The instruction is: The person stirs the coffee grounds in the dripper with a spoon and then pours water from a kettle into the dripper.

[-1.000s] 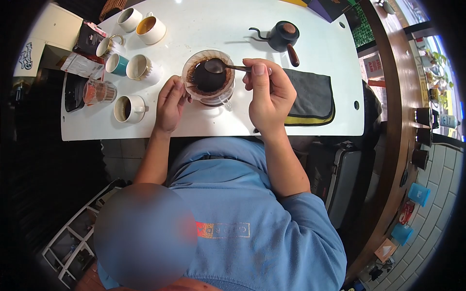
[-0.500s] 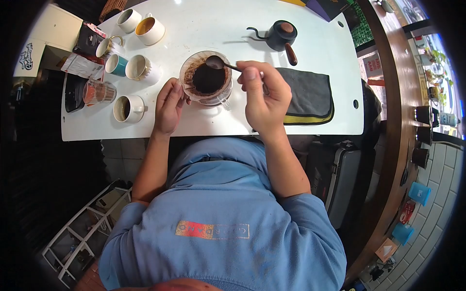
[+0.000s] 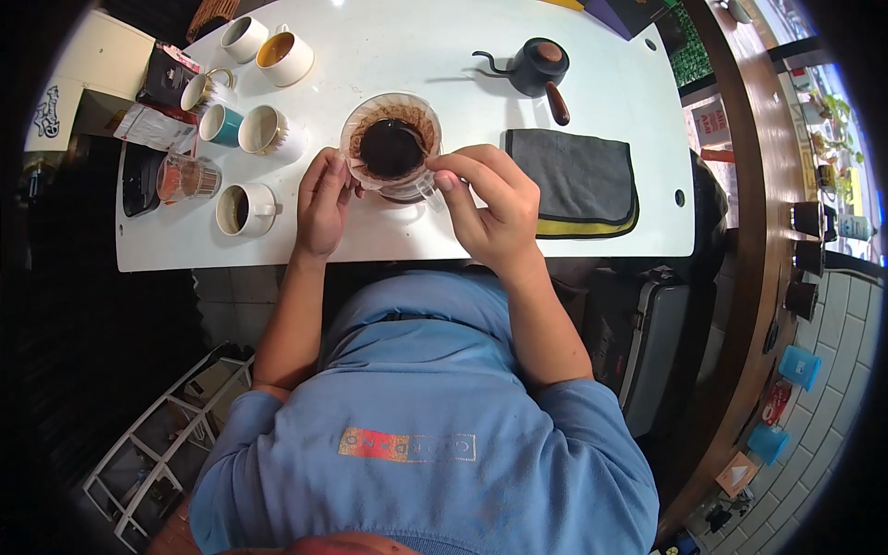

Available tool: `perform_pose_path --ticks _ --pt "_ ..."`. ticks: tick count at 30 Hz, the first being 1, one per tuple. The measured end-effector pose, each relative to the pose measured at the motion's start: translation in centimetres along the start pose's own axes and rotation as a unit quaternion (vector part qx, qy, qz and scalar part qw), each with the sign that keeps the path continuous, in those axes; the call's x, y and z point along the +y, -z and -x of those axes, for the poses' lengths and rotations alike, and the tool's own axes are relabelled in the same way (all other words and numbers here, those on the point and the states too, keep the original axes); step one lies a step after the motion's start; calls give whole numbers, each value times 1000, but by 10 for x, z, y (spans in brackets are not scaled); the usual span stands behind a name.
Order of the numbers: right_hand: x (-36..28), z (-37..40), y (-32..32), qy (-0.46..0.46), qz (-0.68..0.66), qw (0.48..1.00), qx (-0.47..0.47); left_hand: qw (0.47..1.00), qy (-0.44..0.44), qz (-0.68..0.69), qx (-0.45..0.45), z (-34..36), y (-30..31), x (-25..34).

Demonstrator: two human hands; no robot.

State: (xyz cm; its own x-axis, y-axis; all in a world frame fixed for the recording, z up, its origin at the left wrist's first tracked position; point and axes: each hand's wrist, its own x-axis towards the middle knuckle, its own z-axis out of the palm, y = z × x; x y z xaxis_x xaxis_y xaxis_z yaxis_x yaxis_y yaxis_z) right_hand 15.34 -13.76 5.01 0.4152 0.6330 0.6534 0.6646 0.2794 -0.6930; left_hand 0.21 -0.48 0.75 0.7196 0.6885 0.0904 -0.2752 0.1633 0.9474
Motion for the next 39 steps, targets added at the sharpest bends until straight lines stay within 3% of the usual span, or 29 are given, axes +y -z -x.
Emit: perform_pose_path --ticks 10,12,17,20,24,26,29,39 --pt "-4 18 -15 -120 -82 988 57 1000 15 -24 0 3 -3 -1" --pt "-8 20 -17 -202 -173 958 108 1000 2 -30 -5 3 -4 -2" --pt "-12 22 -20 -266 -255 916 160 999 -2 -44 -4 5 -6 -2" --pt "-14 21 -19 -276 -323 886 185 999 -7 -53 -6 4 -6 -2" --pt "-15 25 -17 -251 -326 895 173 998 -8 -61 -7 3 -5 -3" --pt "-13 26 -18 -160 -298 928 157 998 -7 -56 -9 3 -5 -3" --pt "-14 27 -15 -117 -253 952 124 999 -6 -47 -11 2 -7 -2" --pt "-15 21 -10 -143 -243 950 132 1000 5 -24 -18 -1 -5 -2"
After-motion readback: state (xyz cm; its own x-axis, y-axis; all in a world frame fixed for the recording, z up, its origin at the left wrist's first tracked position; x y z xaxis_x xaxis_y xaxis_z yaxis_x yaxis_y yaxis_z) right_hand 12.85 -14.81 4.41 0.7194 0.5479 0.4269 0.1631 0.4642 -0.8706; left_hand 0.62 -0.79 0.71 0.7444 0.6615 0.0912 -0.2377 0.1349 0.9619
